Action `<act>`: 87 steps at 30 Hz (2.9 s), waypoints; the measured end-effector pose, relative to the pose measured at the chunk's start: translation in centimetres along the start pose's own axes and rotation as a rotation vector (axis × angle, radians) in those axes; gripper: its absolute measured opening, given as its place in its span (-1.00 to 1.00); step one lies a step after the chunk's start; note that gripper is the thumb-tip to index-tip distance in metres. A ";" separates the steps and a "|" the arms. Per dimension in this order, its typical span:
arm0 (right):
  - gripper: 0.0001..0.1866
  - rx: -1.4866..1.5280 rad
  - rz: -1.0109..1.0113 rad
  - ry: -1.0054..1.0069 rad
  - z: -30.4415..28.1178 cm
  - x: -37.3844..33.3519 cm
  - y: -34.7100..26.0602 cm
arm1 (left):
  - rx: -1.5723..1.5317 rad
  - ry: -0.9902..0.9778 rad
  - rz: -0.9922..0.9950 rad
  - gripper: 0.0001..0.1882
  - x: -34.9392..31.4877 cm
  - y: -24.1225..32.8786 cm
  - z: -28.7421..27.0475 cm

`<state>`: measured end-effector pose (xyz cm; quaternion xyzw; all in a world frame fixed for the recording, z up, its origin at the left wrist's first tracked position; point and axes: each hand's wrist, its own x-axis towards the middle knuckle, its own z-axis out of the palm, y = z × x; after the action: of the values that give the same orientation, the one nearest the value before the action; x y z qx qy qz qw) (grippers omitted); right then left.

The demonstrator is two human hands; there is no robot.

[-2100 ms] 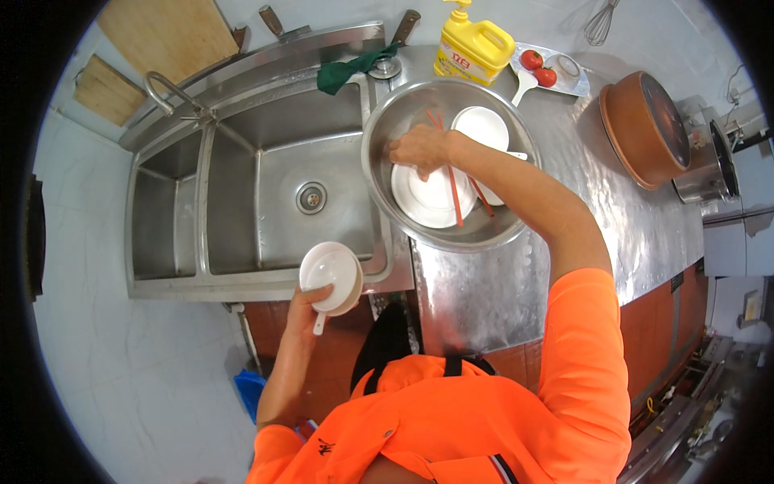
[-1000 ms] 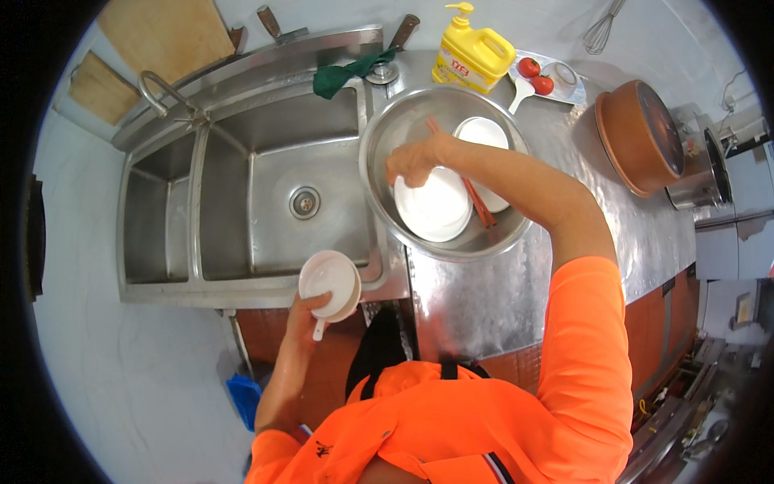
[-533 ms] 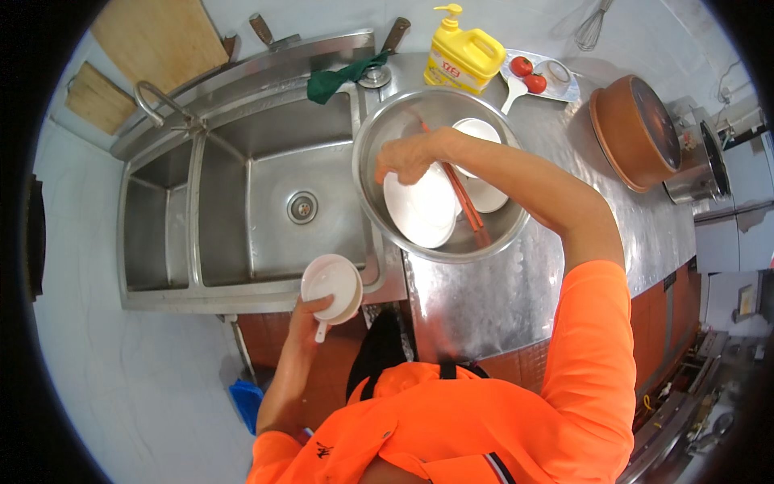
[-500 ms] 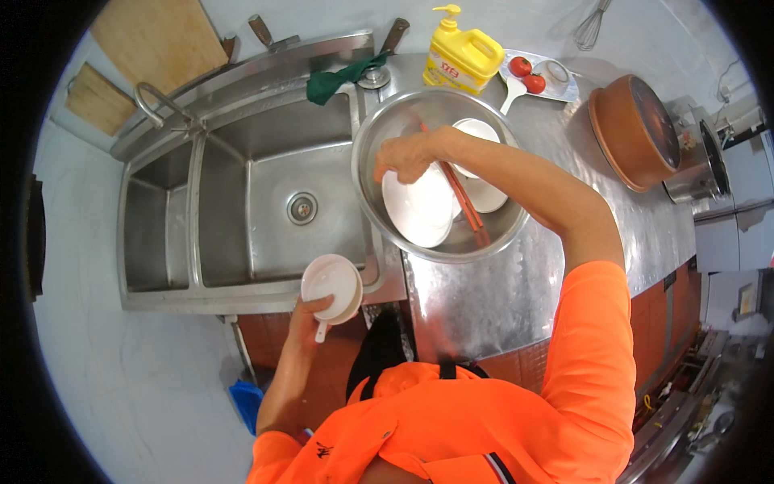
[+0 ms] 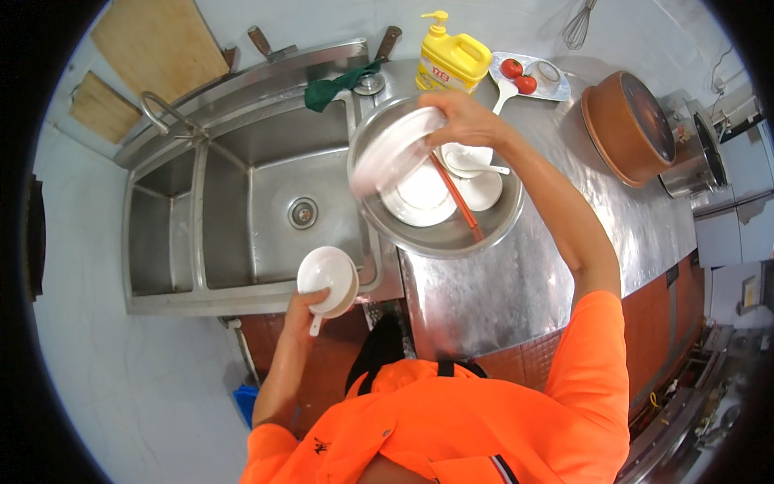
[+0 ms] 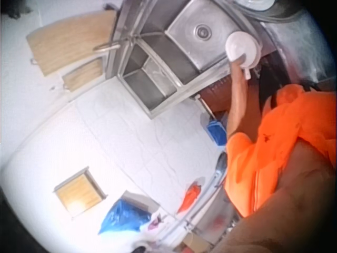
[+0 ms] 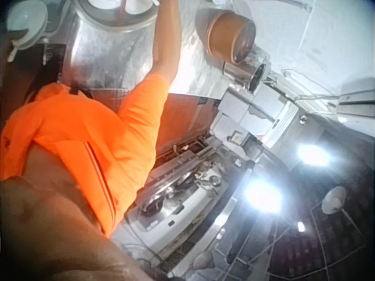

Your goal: The person rinses chopsticks and a spoon under a kitchen faucet, then places them into a metal dish rack. They proceed to pick up white bowls and plates from a stainless steel basin and stack them neatly inside the rack.

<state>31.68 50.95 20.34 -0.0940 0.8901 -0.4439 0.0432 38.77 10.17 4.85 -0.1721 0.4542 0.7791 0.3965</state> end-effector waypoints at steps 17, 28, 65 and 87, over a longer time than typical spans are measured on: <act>-0.61 1.644 0.550 0.916 10.1 -12.5 3.2 | -0.307 -0.095 -0.064 -0.47 0.3 2.9 2.3; -0.55 1.013 0.089 0.792 9.9 -13.5 -1.6 | -0.298 -0.183 0.114 -0.44 -6.3 -2.2 1.7; -0.64 0.232 -1.519 -0.650 51.8 -58.6 -33.0 | -1.319 0.813 1.226 -0.44 -62.6 -77.2 5.9; -0.71 0.610 -0.432 -1.107 84.7 -75.6 -55.9 | -1.236 1.249 1.282 -0.51 -91.5 -89.0 -11.0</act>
<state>126.48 -32.66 13.47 -0.4677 0.5322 -0.5606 0.4286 163.96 -17.05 5.69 -0.4384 0.1103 0.7100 -0.5400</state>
